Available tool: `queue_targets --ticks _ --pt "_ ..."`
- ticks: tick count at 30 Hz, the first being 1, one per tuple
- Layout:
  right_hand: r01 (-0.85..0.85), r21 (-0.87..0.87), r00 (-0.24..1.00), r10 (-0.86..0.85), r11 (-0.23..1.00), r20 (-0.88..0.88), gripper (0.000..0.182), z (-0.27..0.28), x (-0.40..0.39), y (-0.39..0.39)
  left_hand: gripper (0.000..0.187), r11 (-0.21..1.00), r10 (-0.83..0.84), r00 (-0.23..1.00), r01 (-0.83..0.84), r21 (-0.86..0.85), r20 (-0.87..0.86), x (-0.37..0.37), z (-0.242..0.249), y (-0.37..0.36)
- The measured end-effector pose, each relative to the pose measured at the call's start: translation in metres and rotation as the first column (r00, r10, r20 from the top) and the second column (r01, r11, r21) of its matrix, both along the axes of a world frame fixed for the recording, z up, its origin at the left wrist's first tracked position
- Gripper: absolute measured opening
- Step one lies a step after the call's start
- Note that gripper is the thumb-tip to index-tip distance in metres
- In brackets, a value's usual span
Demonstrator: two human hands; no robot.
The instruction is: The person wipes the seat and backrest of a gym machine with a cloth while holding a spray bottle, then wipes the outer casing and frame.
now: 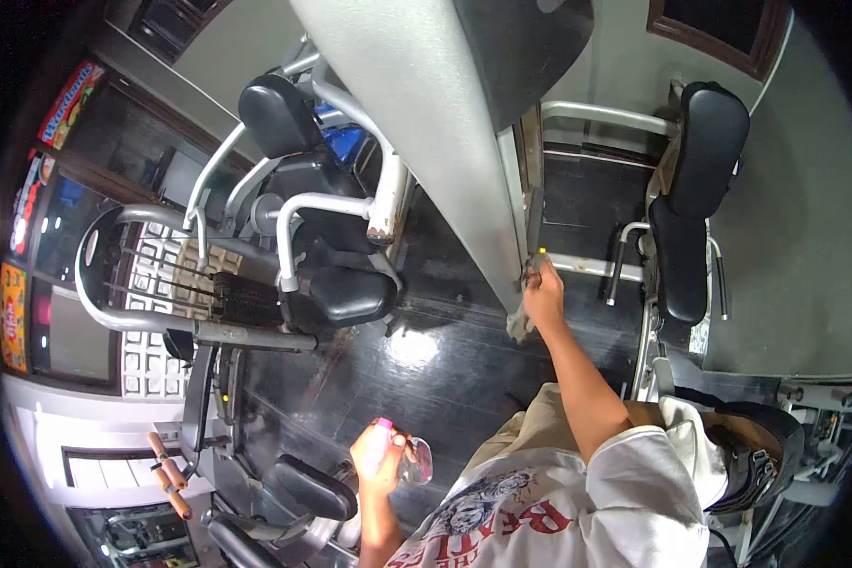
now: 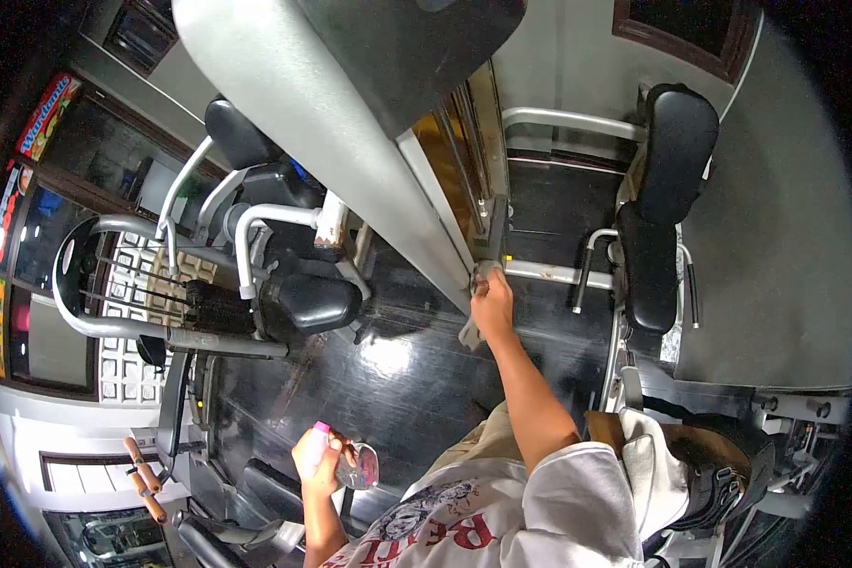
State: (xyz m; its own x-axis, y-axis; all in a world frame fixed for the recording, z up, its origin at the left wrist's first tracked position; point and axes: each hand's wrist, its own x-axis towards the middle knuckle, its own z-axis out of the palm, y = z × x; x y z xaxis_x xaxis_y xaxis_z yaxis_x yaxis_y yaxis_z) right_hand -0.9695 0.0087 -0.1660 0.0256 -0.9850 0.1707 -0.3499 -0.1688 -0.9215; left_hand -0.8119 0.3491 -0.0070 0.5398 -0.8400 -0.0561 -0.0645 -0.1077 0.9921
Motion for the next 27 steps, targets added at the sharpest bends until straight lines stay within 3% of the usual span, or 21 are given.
queue_targets --ticks 1,5,6,9,12,15,18,20,23,27 --pt "0.003 0.059 0.998 0.001 0.998 -0.068 0.008 0.006 -0.001 0.0 0.006 1.0 -0.018 1.0 0.019 -0.016 0.025 0.002 0.0 0.002" --pt "0.014 -0.134 1.0 -0.014 0.991 -0.001 0.005 0.042 0.007 0.004 0.005 0.997 0.053 0.997 -0.055 -0.049 -0.049 -0.001 0.0 0.007" --pt "0.003 -0.057 1.0 -0.002 0.998 0.017 0.006 0.073 0.007 0.006 0.004 0.997 0.049 0.997 -0.052 -0.061 -0.059 -0.002 0.0 0.007" --pt "-0.084 -0.104 0.996 0.087 0.991 0.022 0.006 0.135 0.001 -0.003 0.003 0.999 0.022 0.999 -0.023 -0.031 -0.032 -0.004 0.002 0.004" --pt "-0.18 -0.261 0.983 0.183 0.949 -0.013 0.006 0.204 -0.008 -0.006 0.003 1.0 0.001 0.999 -0.001 -0.001 -0.05 -0.008 0.005 -0.005" --pt "-0.162 -0.333 0.977 0.198 0.929 0.077 0.006 0.231 -0.008 -0.004 0.009 0.998 -0.047 0.999 0.047 0.032 0.019 -0.01 0.004 -0.013" --pt "-0.109 -0.166 0.991 0.093 0.98 -0.101 0.005 0.179 -0.003 -0.004 0.002 0.999 -0.043 0.999 0.043 -0.031 -0.01 -0.01 0.002 -0.016" --pt "-0.053 -0.326 0.998 0.041 0.944 -0.045 0.006 0.123 0.002 0.0 0.003 0.999 -0.013 1.0 0.012 -0.036 -0.024 -0.009 0.002 -0.013" --pt "-0.048 -0.298 0.994 0.016 0.953 -0.11 0.007 0.011 0.002 -0.003 0.003 0.999 0.025 0.999 -0.025 -0.025 -0.029 -0.01 0.0 -0.004" --pt "-0.025 -0.294 0.999 0.017 0.955 -0.029 0.013 0.054 0.007 0.005 0.003 0.999 0.05 0.999 -0.05 -0.005 -0.021 -0.004 0.003 0.009"
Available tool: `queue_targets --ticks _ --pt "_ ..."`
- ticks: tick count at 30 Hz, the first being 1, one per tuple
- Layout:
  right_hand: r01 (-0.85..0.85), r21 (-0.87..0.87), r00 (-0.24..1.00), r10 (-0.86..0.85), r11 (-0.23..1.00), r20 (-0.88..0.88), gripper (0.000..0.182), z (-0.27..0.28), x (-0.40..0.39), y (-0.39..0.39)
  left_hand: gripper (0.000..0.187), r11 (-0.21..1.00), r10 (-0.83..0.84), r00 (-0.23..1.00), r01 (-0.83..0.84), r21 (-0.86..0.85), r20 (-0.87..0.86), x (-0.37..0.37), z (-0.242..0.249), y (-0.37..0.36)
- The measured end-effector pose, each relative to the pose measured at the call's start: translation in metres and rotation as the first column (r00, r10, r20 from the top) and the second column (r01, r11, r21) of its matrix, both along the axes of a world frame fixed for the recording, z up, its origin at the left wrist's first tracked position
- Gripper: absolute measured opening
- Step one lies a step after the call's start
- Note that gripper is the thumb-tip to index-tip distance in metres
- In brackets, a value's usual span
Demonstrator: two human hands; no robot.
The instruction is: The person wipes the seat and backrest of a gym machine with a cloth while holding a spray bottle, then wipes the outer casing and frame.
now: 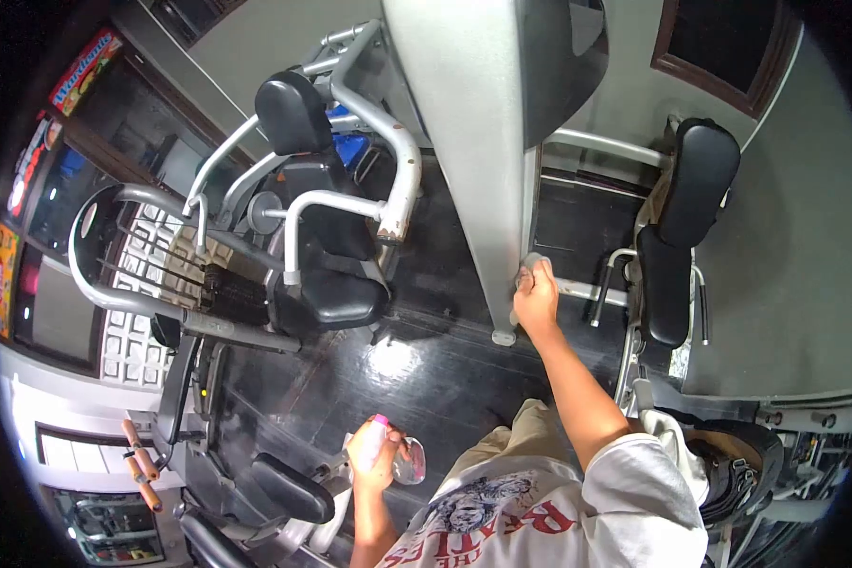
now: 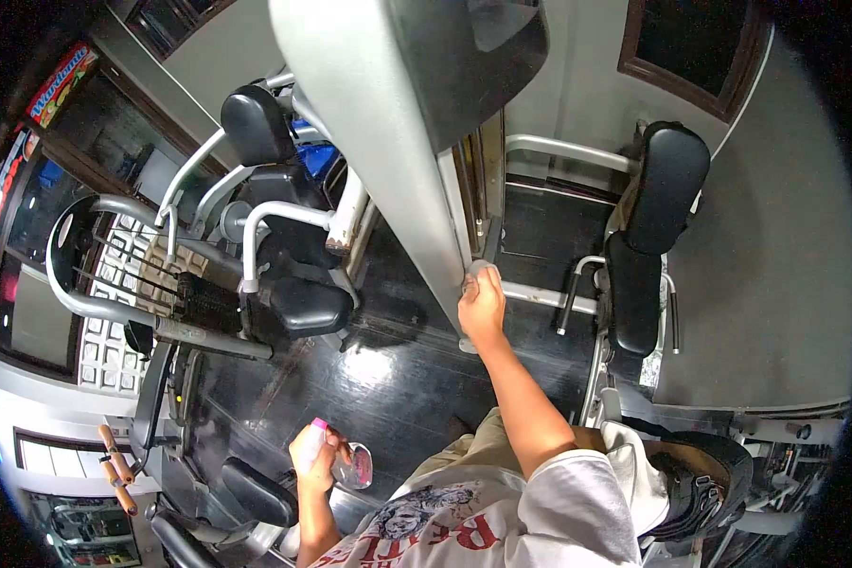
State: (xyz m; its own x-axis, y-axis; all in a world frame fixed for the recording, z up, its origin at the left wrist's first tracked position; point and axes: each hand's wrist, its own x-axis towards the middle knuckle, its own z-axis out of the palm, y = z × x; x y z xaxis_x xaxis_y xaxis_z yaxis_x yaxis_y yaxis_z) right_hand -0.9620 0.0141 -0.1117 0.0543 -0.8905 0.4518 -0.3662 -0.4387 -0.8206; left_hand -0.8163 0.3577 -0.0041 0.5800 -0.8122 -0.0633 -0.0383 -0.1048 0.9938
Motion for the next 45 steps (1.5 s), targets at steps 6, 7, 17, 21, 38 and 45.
queue_targets --ticks 6,7,17,21,38,45 --pt "0.048 -0.345 0.999 -0.047 0.937 0.009 0.016 0.144 0.007 -0.012 0.003 0.998 -0.012 0.999 0.009 -0.062 -0.048 0.01 -0.004 -0.003" --pt "0.005 -0.292 1.0 -0.007 0.956 -0.006 0.016 0.161 0.003 -0.011 0.004 0.996 -0.032 0.998 0.028 -0.081 -0.049 0.011 -0.005 -0.005" --pt "-0.018 -0.152 0.997 0.006 0.988 -0.075 0.012 0.047 -0.001 -0.001 0.003 0.994 -0.063 0.988 0.049 -0.101 -0.139 0.012 -0.002 -0.011" --pt "-0.048 -0.136 0.997 0.039 0.989 -0.068 0.02 0.05 0.001 -0.002 0.003 0.99 -0.061 0.985 0.039 -0.138 -0.161 0.014 -0.001 0.0" --pt "-0.031 -0.277 0.958 -0.05 0.96 -0.281 0.021 0.073 -0.004 0.001 0.002 0.987 -0.123 0.981 0.106 -0.117 -0.149 0.016 0.004 0.005" --pt "-0.035 -0.528 0.999 0.023 0.849 -0.029 0.024 0.171 0.006 -0.022 0.004 0.989 -0.078 0.986 0.059 -0.135 -0.148 0.017 -0.008 0.013"
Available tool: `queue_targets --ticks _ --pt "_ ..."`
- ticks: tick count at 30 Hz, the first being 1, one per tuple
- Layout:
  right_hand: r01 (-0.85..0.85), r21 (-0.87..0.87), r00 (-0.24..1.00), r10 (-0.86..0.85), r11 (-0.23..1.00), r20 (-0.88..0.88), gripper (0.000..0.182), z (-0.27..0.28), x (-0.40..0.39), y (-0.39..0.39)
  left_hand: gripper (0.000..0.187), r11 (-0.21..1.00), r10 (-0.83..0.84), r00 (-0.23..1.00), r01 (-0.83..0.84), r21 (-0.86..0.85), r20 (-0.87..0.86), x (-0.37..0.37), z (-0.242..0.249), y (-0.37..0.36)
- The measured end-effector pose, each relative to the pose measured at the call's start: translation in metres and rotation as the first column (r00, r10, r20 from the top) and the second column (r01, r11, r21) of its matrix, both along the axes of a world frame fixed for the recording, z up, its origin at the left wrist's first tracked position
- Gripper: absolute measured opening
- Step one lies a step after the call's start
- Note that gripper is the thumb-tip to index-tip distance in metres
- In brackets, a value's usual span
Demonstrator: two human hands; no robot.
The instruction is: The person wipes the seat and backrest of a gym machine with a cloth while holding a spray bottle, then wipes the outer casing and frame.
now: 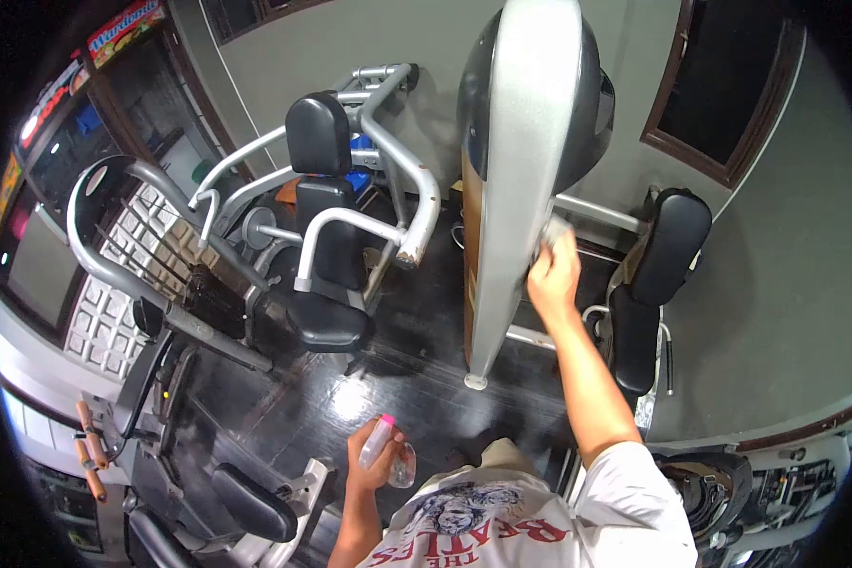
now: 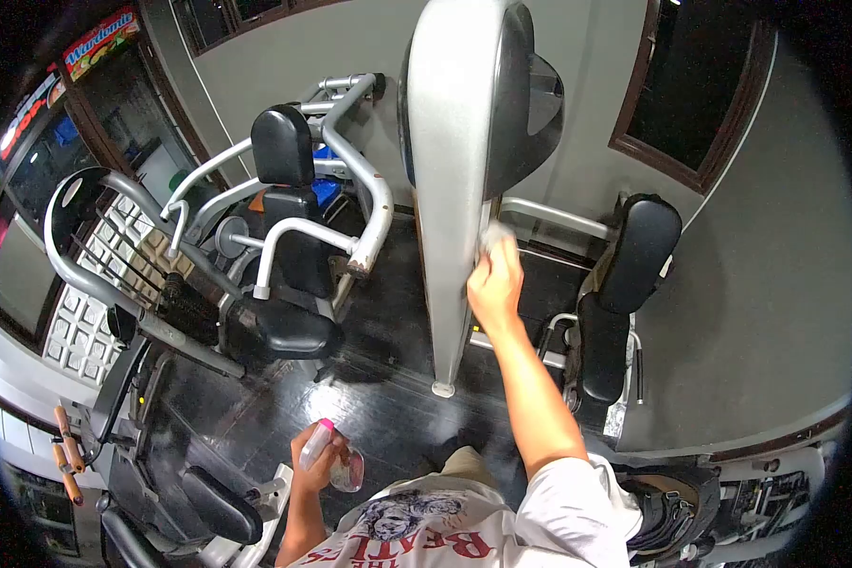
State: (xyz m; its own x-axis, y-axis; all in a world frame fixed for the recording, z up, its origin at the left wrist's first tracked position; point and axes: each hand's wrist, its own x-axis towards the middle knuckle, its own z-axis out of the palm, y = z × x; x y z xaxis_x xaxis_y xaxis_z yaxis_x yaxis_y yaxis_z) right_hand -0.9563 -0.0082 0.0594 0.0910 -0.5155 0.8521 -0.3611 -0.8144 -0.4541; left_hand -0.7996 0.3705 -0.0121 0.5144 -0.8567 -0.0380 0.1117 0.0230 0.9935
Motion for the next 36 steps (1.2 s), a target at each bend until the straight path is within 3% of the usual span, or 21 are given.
queue_targets --ticks 1,2,3,4,7,12,15,16,19,21,24,27,29,31,32,36 --pt "-0.038 -0.022 0.997 0.039 0.999 0.068 0.022 0.039 0.004 0.006 0.004 1.0 -0.004 1.0 0.004 0.002 0.014 -0.001 0.001 0.001" --pt "-0.026 0.064 0.997 0.021 0.998 0.072 0.022 0.062 0.006 0.007 0.005 1.0 -0.007 1.0 0.007 0.005 0.029 -0.001 0.003 0.002" --pt "-0.015 0.149 0.997 0.004 0.989 0.074 0.021 0.072 0.009 0.008 0.005 1.0 -0.008 0.999 0.008 0.007 0.044 -0.001 0.004 0.004" --pt "0.005 0.125 0.998 -0.013 0.992 0.062 0.021 0.066 0.01 0.007 0.006 1.0 0.002 1.0 -0.002 0.008 0.028 -0.001 0.004 0.005" --pt "0.03 0.066 0.999 -0.032 0.997 0.042 0.019 0.014 0.009 0.01 0.006 1.0 0.028 1.0 -0.028 0.012 -0.012 -0.001 0.002 0.009" --pt "-0.016 0.277 0.994 0.045 0.961 -0.102 0.023 -0.118 -0.01 0.031 0.005 0.999 0.033 0.999 -0.032 0.037 -0.032 0.004 -0.002 0.012" --pt "0.018 0.305 0.992 0.02 0.952 -0.123 0.017 -0.093 -0.006 0.023 0.006 0.999 0.023 1.0 -0.023 0.034 0.0 0.009 0.003 0.009" --pt "-0.007 0.198 1.0 0.012 0.98 -0.024 0.015 -0.064 0.002 0.022 0.006 0.999 0.022 1.0 -0.022 0.042 -0.001 0.011 0.005 0.009" --pt "0.029 0.036 0.999 -0.03 0.999 0.02 0.011 0.005 0.005 0.002 0.006 0.999 -0.005 1.0 0.006 0.039 -0.008 0.015 0.013 -0.009" --pt "-0.033 0.059 0.989 0.025 0.998 0.143 0.011 0.074 0.014 0.01 0.005 0.999 -0.03 1.0 0.03 0.039 -0.01 0.017 0.015 -0.017" --pt "0.009 0.089 0.993 -0.02 0.996 0.118 0.014 0.059 0.014 0.013 0.007 0.998 -0.048 0.998 0.05 -0.028 0.051 0.019 0.017 -0.027" --pt "0.056 0.163 0.998 -0.06 0.985 0.019 0.02 -0.007 0.007 0.02 0.008 0.997 -0.062 0.998 0.063 -0.054 0.01 0.015 0.023 -0.037" --pt "0.02 0.196 1.0 -0.018 0.98 -0.008 0.023 -0.048 0.003 0.031 0.008 0.995 -0.087 0.996 0.085 -0.057 -0.035 0.014 0.028 -0.043" --pt "-0.018 0.35 0.998 0.037 0.937 -0.047 0.024 -0.093 -0.003 0.033 0.007 0.993 -0.106 0.991 0.101 -0.063 -0.077 0.009 0.036 -0.048" --pt "-0.033 0.339 0.995 0.062 0.94 -0.074 0.024 -0.107 -0.008 0.029 0.004 0.995 -0.104 0.994 0.103 -0.011 -0.031 0.008 0.045 -0.052" --pt "-0.087 0.379 0.991 0.12 0.921 -0.062 0.018 -0.071 -0.019 0.032 0.003 0.971 -0.145 0.979 0.169 -0.172 0.145 0.0 0.088 -0.08"
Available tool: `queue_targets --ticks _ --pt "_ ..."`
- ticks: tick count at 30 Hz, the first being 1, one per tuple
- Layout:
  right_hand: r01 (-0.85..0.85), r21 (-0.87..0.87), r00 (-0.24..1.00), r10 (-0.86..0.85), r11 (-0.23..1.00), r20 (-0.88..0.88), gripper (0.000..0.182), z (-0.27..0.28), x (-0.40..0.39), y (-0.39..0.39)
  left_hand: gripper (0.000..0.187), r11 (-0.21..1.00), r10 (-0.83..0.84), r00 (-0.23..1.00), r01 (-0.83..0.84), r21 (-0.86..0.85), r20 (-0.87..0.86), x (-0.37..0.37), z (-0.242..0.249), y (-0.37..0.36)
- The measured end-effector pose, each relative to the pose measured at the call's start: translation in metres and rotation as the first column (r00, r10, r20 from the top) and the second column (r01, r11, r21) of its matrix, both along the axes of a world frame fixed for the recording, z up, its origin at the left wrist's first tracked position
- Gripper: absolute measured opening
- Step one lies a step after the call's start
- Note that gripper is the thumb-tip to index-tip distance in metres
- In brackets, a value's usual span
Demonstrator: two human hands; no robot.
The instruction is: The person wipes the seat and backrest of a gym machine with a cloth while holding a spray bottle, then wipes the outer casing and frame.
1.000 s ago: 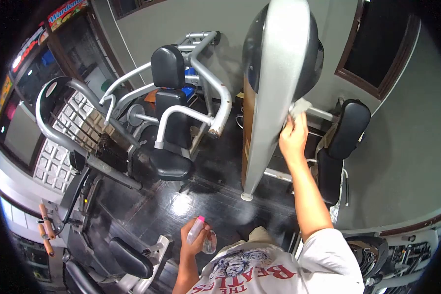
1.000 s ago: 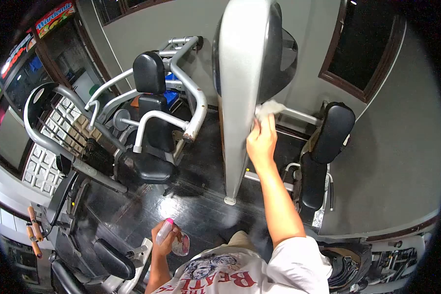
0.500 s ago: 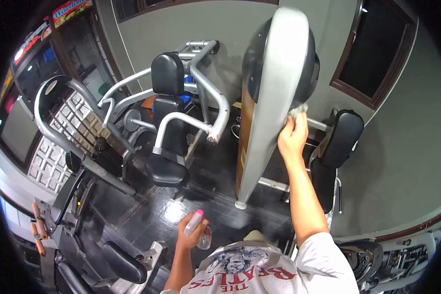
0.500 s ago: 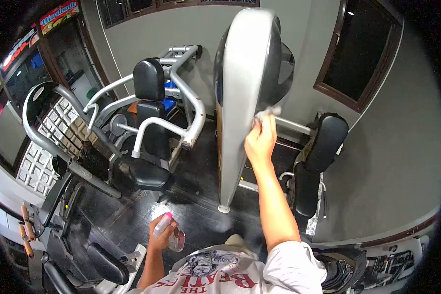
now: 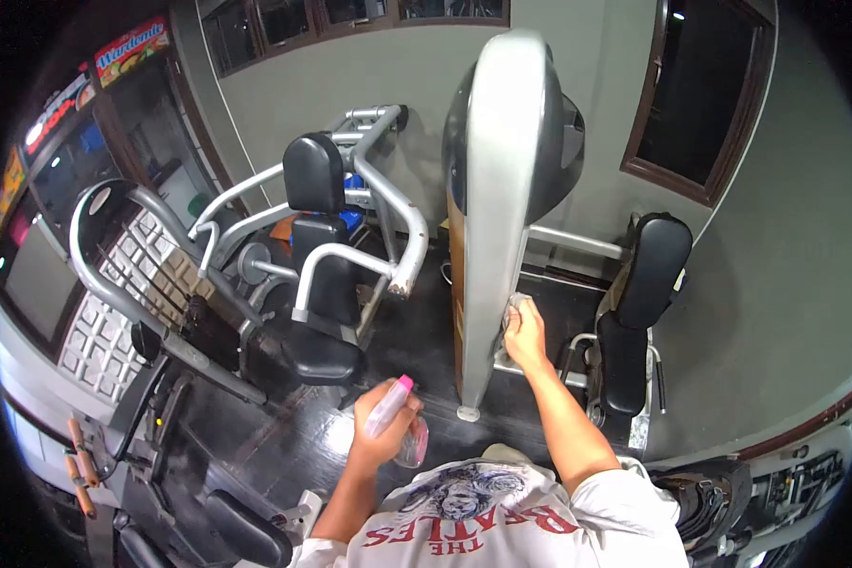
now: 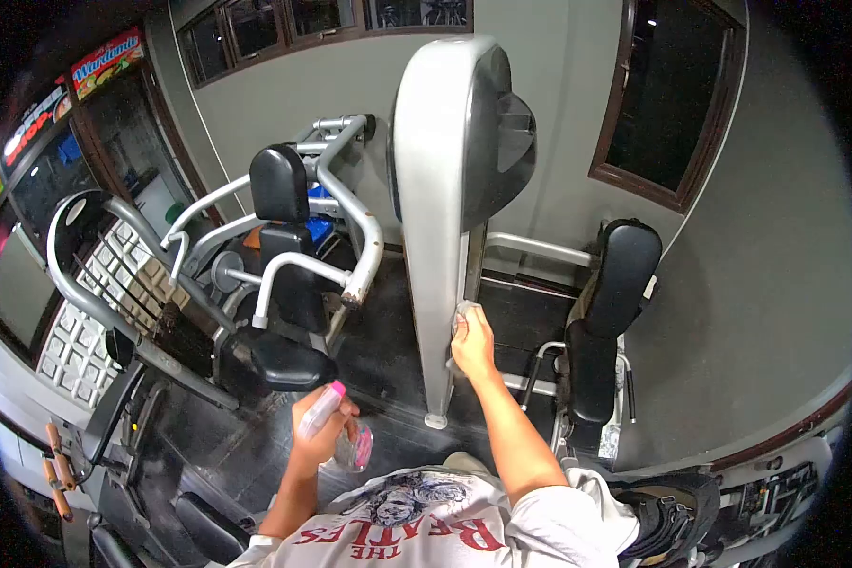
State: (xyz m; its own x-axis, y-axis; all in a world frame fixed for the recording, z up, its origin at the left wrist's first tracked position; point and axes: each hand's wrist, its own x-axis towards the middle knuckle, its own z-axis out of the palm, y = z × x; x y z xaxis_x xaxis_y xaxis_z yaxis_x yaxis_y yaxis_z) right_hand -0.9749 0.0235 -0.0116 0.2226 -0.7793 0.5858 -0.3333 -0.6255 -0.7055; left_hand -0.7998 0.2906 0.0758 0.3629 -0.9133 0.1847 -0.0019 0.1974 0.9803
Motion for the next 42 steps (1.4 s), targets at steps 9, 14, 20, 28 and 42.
queue_targets --ticks 9,14,20,28,42 --pt "-0.111 -0.461 0.805 0.352 0.88 0.478 0.022 0.224 -0.034 -0.013 0.014 0.865 0.321 0.757 0.009 -0.502 0.568 -0.049 0.154 -0.067" --pt "-0.102 -0.468 0.714 0.392 0.878 0.58 0.021 0.241 -0.05 -0.035 0.016 0.787 0.438 0.682 0.024 -0.616 0.586 -0.074 0.188 -0.112" --pt "-0.052 -0.791 0.968 0.226 0.61 0.11 0.036 0.184 -0.006 -0.084 0.015 0.799 0.502 0.609 -0.054 -0.598 0.615 -0.088 0.199 -0.153" --pt "-0.019 -0.869 0.932 0.324 0.494 0.164 0.041 0.265 0.016 -0.125 0.011 0.765 0.575 0.599 -0.151 -0.626 0.558 -0.08 0.195 -0.189" --pt "-0.129 -0.89 0.985 0.163 0.437 -0.063 0.027 0.219 -0.014 -0.134 0.023 0.891 0.263 0.934 -0.139 -0.433 0.242 -0.05 0.179 -0.225"
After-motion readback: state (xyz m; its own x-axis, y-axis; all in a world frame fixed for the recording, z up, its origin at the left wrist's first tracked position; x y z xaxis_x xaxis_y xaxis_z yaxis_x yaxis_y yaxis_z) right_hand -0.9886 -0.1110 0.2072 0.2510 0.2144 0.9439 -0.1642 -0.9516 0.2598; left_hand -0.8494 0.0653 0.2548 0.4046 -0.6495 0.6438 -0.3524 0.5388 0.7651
